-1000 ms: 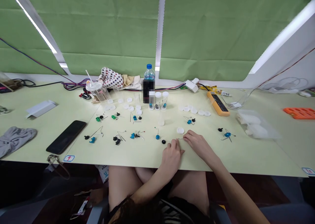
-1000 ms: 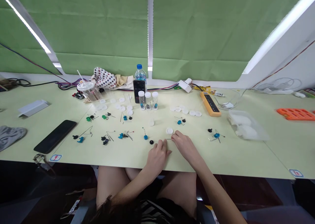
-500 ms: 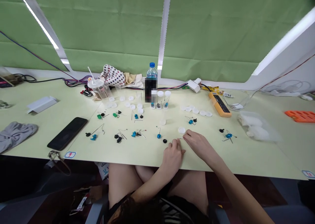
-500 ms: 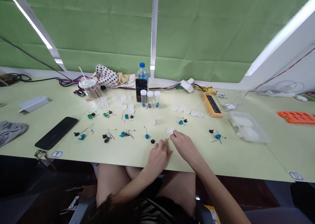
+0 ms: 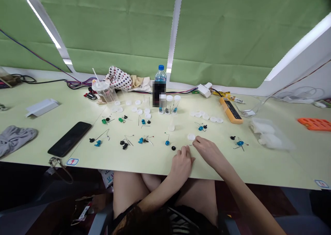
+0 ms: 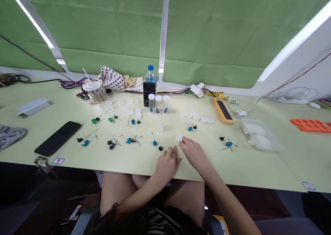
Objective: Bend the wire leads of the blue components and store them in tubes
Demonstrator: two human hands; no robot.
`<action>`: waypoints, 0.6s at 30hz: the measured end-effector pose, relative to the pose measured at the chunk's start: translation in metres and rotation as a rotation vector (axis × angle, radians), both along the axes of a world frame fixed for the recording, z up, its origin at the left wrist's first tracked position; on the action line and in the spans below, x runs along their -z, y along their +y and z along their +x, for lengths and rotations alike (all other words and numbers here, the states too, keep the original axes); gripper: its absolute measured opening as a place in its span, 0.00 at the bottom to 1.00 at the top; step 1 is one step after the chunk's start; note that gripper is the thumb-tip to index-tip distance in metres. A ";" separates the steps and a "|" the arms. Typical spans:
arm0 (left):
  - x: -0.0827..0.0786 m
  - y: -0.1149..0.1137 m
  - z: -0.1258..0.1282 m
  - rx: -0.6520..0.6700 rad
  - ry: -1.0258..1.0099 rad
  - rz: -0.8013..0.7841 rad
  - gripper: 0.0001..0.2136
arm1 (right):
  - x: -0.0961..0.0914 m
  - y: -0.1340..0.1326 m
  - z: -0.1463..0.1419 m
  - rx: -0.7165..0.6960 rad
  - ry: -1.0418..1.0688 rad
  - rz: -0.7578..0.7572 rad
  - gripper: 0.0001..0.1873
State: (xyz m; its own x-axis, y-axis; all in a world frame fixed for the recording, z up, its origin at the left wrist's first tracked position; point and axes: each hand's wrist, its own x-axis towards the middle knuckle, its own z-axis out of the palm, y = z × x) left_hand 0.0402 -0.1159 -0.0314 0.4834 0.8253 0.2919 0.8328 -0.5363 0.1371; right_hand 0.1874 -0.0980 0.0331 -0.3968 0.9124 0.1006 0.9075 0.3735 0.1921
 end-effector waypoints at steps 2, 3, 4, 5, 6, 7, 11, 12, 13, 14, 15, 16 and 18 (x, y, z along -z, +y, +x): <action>0.000 0.000 0.000 0.004 0.000 0.001 0.24 | -0.001 0.000 0.000 0.002 0.005 -0.001 0.12; 0.000 0.000 0.000 0.004 -0.001 0.000 0.24 | -0.002 0.000 0.000 0.002 0.005 -0.003 0.12; 0.000 0.000 0.000 0.004 -0.003 0.000 0.24 | -0.002 0.000 0.000 0.003 0.003 -0.005 0.11; 0.000 0.000 0.000 0.001 -0.005 -0.001 0.24 | -0.002 0.000 0.000 0.003 -0.001 -0.006 0.11; 0.001 0.000 0.000 -0.002 -0.007 0.000 0.24 | -0.002 0.000 0.000 0.003 -0.005 -0.006 0.11; 0.001 0.000 0.000 -0.004 -0.010 0.000 0.24 | -0.002 0.000 0.000 0.005 -0.010 -0.007 0.11; 0.003 0.000 0.001 0.002 -0.018 0.004 0.24 | -0.003 0.001 -0.001 0.013 -0.019 -0.010 0.11; 0.003 0.000 0.000 0.003 -0.019 0.005 0.24 | -0.003 0.001 -0.002 0.015 -0.019 -0.011 0.11; 0.003 0.000 0.000 0.003 -0.021 0.005 0.24 | -0.004 0.002 -0.002 0.016 -0.020 -0.013 0.11; 0.003 0.000 0.000 0.001 -0.024 0.006 0.25 | -0.004 0.002 -0.003 0.016 -0.022 -0.016 0.11; 0.003 0.000 0.000 0.000 -0.030 0.006 0.24 | -0.004 0.002 -0.003 0.017 -0.024 -0.019 0.11; 0.003 0.000 0.000 -0.001 -0.038 0.005 0.24 | -0.004 0.002 -0.003 0.018 -0.027 -0.023 0.11; 0.003 0.001 0.000 0.000 -0.054 -0.001 0.24 | -0.004 0.003 -0.003 0.019 -0.032 -0.032 0.11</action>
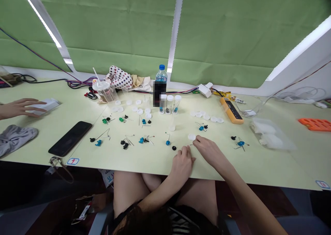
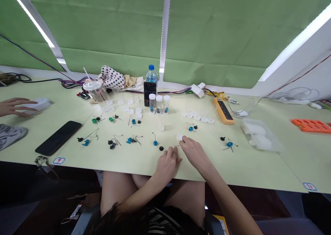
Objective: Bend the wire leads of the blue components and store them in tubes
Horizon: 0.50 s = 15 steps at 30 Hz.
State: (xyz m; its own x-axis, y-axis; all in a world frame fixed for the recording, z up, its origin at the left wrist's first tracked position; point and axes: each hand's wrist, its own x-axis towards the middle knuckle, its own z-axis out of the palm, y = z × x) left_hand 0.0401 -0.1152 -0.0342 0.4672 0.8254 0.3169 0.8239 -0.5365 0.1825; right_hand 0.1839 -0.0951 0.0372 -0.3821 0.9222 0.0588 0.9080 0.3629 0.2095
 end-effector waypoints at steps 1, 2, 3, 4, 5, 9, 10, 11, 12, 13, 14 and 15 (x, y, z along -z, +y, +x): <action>0.000 0.000 0.000 0.002 -0.004 -0.004 0.24 | 0.000 0.000 0.000 0.001 -0.004 -0.005 0.11; -0.001 0.000 0.000 0.004 -0.003 -0.007 0.24 | 0.000 0.000 0.000 0.003 -0.009 -0.008 0.11; -0.001 0.000 0.000 0.006 0.003 -0.009 0.24 | 0.000 0.000 0.000 0.004 -0.016 -0.011 0.11; -0.001 0.000 0.000 0.007 0.012 -0.009 0.24 | -0.001 0.001 0.000 0.003 -0.021 -0.014 0.11; -0.001 -0.001 -0.001 0.006 0.021 -0.008 0.24 | -0.002 0.001 -0.001 -0.001 -0.026 -0.016 0.11; -0.001 -0.001 -0.001 0.003 0.032 -0.011 0.24 | -0.006 0.003 -0.003 -0.022 -0.051 -0.037 0.12; -0.001 -0.001 -0.001 0.004 0.028 -0.014 0.24 | -0.008 0.004 -0.004 -0.028 -0.063 -0.046 0.12; -0.001 -0.001 -0.001 0.004 0.024 -0.018 0.24 | -0.009 0.006 -0.006 -0.036 -0.078 -0.055 0.12; -0.001 -0.001 -0.001 0.006 0.020 -0.023 0.24 | -0.011 0.007 -0.007 -0.043 -0.093 -0.065 0.12; -0.002 -0.001 -0.001 0.007 0.018 -0.028 0.24 | -0.013 0.009 -0.009 -0.052 -0.110 -0.077 0.12; -0.002 -0.001 -0.001 0.008 0.018 -0.032 0.24 | -0.015 0.010 -0.011 -0.062 -0.127 -0.088 0.12; -0.003 -0.001 -0.001 0.007 0.018 -0.038 0.24 | -0.017 0.012 -0.013 -0.073 -0.147 -0.099 0.12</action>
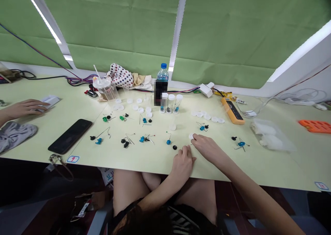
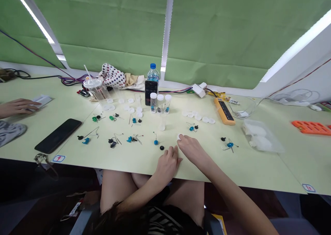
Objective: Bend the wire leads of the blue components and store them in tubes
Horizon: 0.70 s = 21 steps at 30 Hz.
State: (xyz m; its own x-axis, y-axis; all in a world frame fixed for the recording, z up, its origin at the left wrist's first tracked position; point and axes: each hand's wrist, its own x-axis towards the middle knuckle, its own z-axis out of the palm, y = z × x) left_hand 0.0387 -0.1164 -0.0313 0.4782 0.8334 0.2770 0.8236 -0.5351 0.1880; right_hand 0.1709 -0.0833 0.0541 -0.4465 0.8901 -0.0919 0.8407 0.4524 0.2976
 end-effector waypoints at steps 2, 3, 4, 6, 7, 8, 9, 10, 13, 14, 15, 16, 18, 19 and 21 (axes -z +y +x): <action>-0.001 0.000 0.000 0.000 -0.001 -0.015 0.23 | -0.004 0.003 -0.005 -0.036 -0.038 -0.029 0.13; -0.001 0.000 0.000 0.000 -0.003 -0.024 0.21 | -0.006 0.005 -0.008 -0.057 -0.053 -0.047 0.13; -0.002 0.000 0.000 0.002 -0.005 -0.034 0.19 | -0.007 0.007 -0.010 -0.077 -0.065 -0.066 0.13; -0.002 0.000 0.000 0.008 -0.011 -0.050 0.16 | -0.007 0.010 -0.015 -0.106 -0.077 -0.101 0.12; -0.002 0.000 0.000 0.010 -0.015 -0.054 0.15 | -0.007 0.012 -0.017 -0.112 -0.079 -0.109 0.12; -0.002 0.000 0.000 0.010 -0.020 -0.057 0.14 | -0.006 0.013 -0.019 -0.117 -0.077 -0.113 0.12; -0.003 0.000 0.000 0.009 -0.025 -0.058 0.14 | -0.006 0.015 -0.020 -0.121 -0.074 -0.114 0.12; -0.003 0.000 0.000 0.011 -0.032 -0.056 0.14 | -0.005 0.017 -0.020 -0.124 -0.069 -0.114 0.13; -0.005 -0.003 -0.004 0.044 -0.063 -0.028 0.16 | -0.003 0.019 -0.016 -0.112 -0.053 -0.102 0.13; -0.006 -0.005 -0.006 0.074 -0.079 -0.006 0.17 | -0.002 0.018 -0.013 -0.098 -0.047 -0.094 0.12; -0.007 -0.007 -0.009 0.114 -0.096 0.023 0.18 | -0.001 0.017 -0.009 -0.077 -0.037 -0.085 0.12; -0.007 -0.010 -0.013 0.165 -0.114 0.059 0.18 | 0.000 0.015 -0.004 -0.054 -0.022 -0.075 0.11; -0.008 -0.014 -0.022 0.270 -0.148 0.142 0.17 | 0.006 0.010 0.006 0.009 0.031 -0.058 0.09; -0.008 -0.016 -0.027 0.300 -0.160 0.180 0.17 | 0.010 0.007 0.010 0.055 0.073 -0.047 0.09; -0.008 -0.017 -0.035 0.330 -0.177 0.236 0.15 | 0.020 0.000 0.018 0.145 0.180 -0.041 0.10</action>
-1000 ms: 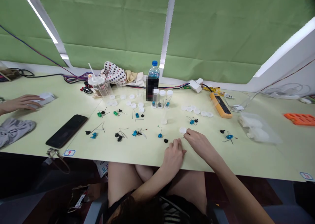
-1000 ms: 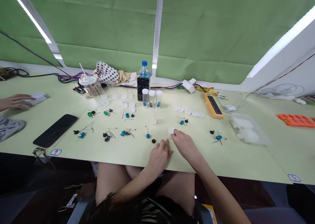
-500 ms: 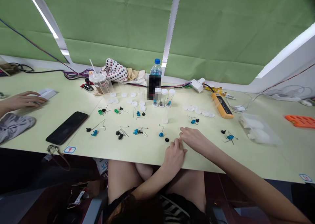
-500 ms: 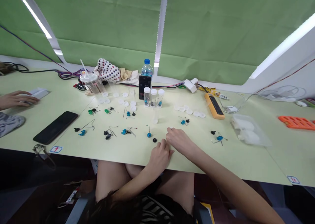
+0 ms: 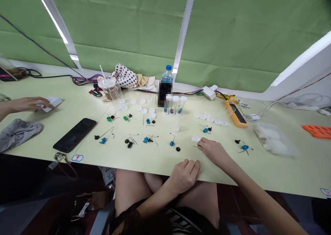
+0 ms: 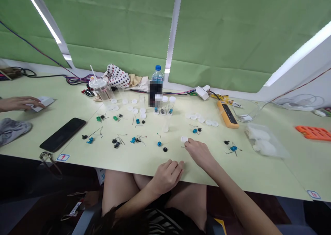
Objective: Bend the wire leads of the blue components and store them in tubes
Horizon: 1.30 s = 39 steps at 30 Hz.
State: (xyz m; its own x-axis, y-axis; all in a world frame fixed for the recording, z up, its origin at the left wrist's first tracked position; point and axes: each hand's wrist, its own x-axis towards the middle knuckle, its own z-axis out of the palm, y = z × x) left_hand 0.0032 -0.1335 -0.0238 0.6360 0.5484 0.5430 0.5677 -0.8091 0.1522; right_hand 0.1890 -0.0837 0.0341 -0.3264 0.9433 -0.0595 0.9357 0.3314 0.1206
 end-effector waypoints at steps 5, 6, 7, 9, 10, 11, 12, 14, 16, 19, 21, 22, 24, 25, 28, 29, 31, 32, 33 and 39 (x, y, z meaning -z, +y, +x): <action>0.001 0.003 -0.014 -0.035 -0.041 0.023 0.14 | 0.022 -0.011 0.009 0.124 0.431 0.015 0.11; 0.001 0.003 -0.016 -0.042 -0.056 0.021 0.15 | 0.025 -0.012 0.009 0.146 0.520 0.009 0.11; 0.001 0.004 -0.018 -0.050 -0.078 0.018 0.15 | 0.027 -0.013 0.009 0.172 0.612 -0.008 0.11; -0.002 0.006 -0.024 -0.075 -0.151 0.002 0.15 | 0.031 -0.014 0.008 0.238 0.802 -0.061 0.11; -0.004 0.008 -0.028 -0.097 -0.209 -0.020 0.15 | 0.032 -0.015 0.007 0.272 0.899 -0.089 0.11; -0.007 0.011 -0.033 -0.127 -0.276 -0.049 0.15 | 0.033 -0.015 0.006 0.304 0.993 -0.112 0.12; -0.011 0.016 -0.038 -0.181 -0.363 -0.087 0.14 | 0.035 -0.015 0.004 0.328 1.080 -0.132 0.12; -0.019 0.029 -0.050 -0.270 -0.490 -0.207 0.14 | 0.036 -0.016 0.000 0.343 1.228 -0.167 0.13; -0.025 0.045 -0.061 -0.354 -0.469 -0.345 0.15 | 0.036 -0.014 -0.005 0.314 1.347 -0.197 0.14; -0.027 0.069 -0.068 -0.319 -0.284 -0.516 0.15 | 0.029 -0.007 -0.015 0.241 1.475 -0.207 0.15; -0.026 0.079 -0.067 -0.268 -0.224 -0.594 0.14 | 0.021 0.001 -0.024 0.190 1.531 -0.215 0.15; -0.025 0.082 -0.065 -0.252 -0.212 -0.617 0.13 | 0.017 0.006 -0.029 0.166 1.554 -0.217 0.15; -0.023 0.086 -0.060 -0.224 -0.217 -0.646 0.09 | 0.010 0.016 -0.038 0.119 1.591 -0.238 0.14; -0.023 0.086 -0.058 -0.212 -0.229 -0.659 0.08 | 0.008 0.020 -0.043 0.100 1.610 -0.245 0.14; -0.025 0.089 -0.056 -0.190 -0.303 -0.722 0.05 | 0.006 0.029 -0.054 0.063 1.660 -0.268 0.14; -0.027 0.091 -0.057 -0.182 -0.343 -0.757 0.05 | 0.007 0.030 -0.056 0.060 1.673 -0.266 0.14; -0.034 0.096 -0.058 -0.133 -0.448 -0.855 0.06 | 0.009 0.029 -0.058 0.067 1.691 -0.246 0.14; -0.038 0.100 -0.059 -0.082 -0.508 -0.921 0.07 | 0.009 0.028 -0.057 0.075 1.696 -0.228 0.14; -0.043 0.104 -0.059 -0.016 -0.574 -0.980 0.09 | 0.009 0.027 -0.056 0.085 1.699 -0.204 0.15; -0.071 0.130 -0.039 0.277 -0.755 -1.155 0.16 | 0.005 0.026 -0.043 0.132 1.680 -0.075 0.14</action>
State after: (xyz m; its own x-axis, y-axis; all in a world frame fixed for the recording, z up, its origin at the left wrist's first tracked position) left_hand -0.0354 -0.0036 0.0469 0.5567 0.8200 0.1332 -0.1026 -0.0912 0.9905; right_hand 0.1460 -0.0575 0.0289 0.0047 0.9789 0.2044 0.0228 0.2042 -0.9787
